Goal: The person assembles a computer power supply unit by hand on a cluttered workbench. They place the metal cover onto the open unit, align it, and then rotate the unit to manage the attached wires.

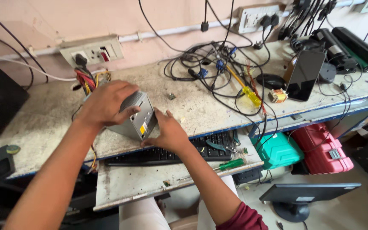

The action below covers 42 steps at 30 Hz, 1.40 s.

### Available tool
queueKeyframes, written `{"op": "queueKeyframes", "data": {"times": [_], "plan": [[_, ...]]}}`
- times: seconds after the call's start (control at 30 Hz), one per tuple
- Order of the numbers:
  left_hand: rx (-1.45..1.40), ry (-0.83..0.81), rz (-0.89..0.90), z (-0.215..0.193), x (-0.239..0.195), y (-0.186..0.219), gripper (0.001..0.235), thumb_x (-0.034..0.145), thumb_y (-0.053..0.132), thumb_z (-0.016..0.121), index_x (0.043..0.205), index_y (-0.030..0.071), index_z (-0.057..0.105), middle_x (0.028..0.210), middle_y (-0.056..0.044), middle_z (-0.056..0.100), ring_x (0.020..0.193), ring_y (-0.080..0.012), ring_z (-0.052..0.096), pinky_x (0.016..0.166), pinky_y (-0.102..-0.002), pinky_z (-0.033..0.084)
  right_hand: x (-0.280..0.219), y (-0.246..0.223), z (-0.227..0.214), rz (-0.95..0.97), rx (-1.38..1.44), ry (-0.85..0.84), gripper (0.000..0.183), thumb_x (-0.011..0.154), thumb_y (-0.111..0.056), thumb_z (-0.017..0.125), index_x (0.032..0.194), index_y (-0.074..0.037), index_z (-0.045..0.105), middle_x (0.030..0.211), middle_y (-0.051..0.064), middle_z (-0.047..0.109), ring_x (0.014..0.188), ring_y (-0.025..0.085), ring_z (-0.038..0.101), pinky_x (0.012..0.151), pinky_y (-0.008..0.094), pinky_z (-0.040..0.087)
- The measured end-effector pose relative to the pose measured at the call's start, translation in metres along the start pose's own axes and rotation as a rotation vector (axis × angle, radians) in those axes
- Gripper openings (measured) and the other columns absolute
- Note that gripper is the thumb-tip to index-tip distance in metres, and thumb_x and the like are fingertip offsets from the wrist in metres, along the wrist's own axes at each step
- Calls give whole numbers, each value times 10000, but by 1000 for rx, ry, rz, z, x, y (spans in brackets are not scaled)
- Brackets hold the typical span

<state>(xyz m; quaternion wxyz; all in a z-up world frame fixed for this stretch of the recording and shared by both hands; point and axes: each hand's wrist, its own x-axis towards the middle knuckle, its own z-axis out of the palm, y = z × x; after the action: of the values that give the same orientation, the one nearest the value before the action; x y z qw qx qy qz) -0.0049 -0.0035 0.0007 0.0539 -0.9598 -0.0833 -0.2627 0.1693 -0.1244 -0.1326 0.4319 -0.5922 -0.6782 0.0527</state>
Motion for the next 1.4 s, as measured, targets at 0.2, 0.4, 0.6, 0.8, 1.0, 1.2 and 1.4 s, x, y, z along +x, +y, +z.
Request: {"op": "queueKeyframes", "data": {"times": [0.2, 0.4, 0.6, 0.8, 1.0, 1.2, 1.4], "plan": [[7, 89, -34, -2, -2, 2, 690, 948, 632, 502, 1172, 12, 706, 1138, -182, 722, 1073, -386, 678, 878, -456, 551, 1, -1, -2, 60, 1, -57, 1211, 560, -536, 915, 1478, 69, 408, 1106, 235, 720, 1108, 381, 682, 1241, 561, 247], [50, 131, -19, -2, -6, 6, 695, 975, 645, 483, 1176, 18, 705, 1158, -187, 720, 1113, -383, 679, 916, -454, 556, -1, 3, 3, 24, -86, -58, 1213, 581, -596, 897, 1454, 90, 411, 1272, 267, 651, 1175, 382, 645, 1235, 567, 207], [11, 107, -43, -4, -6, 8, 698, 997, 642, 455, 1172, 15, 708, 1154, -189, 724, 1105, -392, 684, 913, -458, 554, 1, 12, 11, 0, -184, -65, 1255, 592, -682, 867, 1426, 133, 402, 1425, 320, 534, 1384, 381, 490, 1228, 543, 196], [-22, 130, -3, -21, 3, 2, 683, 1051, 614, 438, 1167, -1, 710, 1174, -194, 718, 1110, -385, 689, 951, -445, 558, 2, 16, 15, 2, -226, -84, 1268, 617, -706, 840, 1433, 153, 388, 1455, 321, 498, 1421, 381, 431, 1223, 543, 193], [-22, 106, -40, -34, 6, 7, 650, 1059, 581, 454, 1137, -9, 716, 1166, -182, 731, 1085, -390, 692, 913, -446, 553, 2, 3, 7, 25, -173, -53, 1225, 596, -660, 871, 1447, 92, 411, 1444, 281, 529, 1446, 379, 425, 1233, 564, 213], [-136, 82, -23, -33, 6, 1, 670, 1053, 581, 449, 1143, -30, 711, 1155, -197, 726, 1080, -397, 689, 919, -435, 546, -6, -11, -7, -68, -11, 120, 1295, 550, -616, 910, 1489, 87, 361, 1429, 264, 521, 1320, 424, 511, 1153, 512, 358], [-233, 85, -37, -30, 7, -4, 660, 1053, 574, 472, 1151, -33, 713, 1147, -205, 730, 1075, -385, 702, 928, -423, 553, -10, -22, -10, -17, -73, 128, 1187, 576, -605, 905, 1460, 29, 434, 1238, 213, 606, 1156, 397, 600, 1010, 460, 486]]}}
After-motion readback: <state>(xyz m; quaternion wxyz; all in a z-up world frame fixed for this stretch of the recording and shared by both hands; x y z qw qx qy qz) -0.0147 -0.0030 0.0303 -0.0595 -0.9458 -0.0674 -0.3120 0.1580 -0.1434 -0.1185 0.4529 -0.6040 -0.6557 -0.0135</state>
